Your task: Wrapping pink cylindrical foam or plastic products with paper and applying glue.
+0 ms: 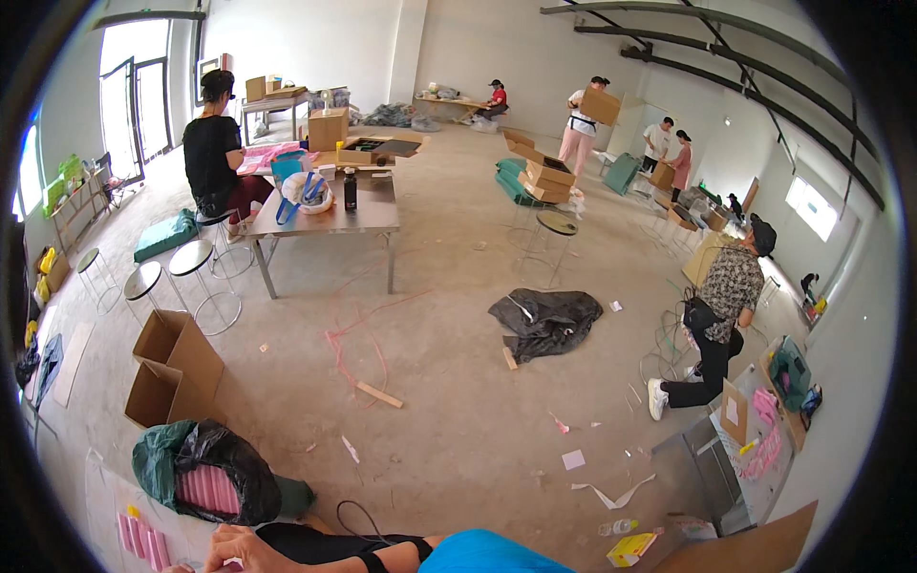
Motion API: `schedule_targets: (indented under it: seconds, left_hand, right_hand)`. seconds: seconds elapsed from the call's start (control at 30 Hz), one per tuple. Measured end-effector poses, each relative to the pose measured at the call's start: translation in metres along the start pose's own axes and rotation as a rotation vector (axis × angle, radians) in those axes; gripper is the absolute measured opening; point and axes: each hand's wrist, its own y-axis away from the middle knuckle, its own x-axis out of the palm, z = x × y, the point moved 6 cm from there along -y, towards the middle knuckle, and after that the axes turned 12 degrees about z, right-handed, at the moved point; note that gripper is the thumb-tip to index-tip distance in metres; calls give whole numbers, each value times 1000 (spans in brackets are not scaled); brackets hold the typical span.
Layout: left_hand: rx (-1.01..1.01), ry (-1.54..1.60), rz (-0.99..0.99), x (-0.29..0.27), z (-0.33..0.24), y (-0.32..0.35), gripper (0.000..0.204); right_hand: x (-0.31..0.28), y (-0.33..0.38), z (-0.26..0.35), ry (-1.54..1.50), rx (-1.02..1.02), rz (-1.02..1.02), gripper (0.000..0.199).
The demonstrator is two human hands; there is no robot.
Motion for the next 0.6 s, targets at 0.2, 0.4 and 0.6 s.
schedule_targets:
  seconds: [0.2,0.4,0.6]
  left_hand:
    - [28,-9,61,-4,8,6,19]
    - [9,58,54,8,-7,0,24]
    - [91,63,79,8,-6,3,25]
  right_hand:
    - [-3,6,-1,-83,64,-2,26]
    - [-6,8,4,9,-1,-35,25]
    - [-9,10,6,24,-25,-48,26]
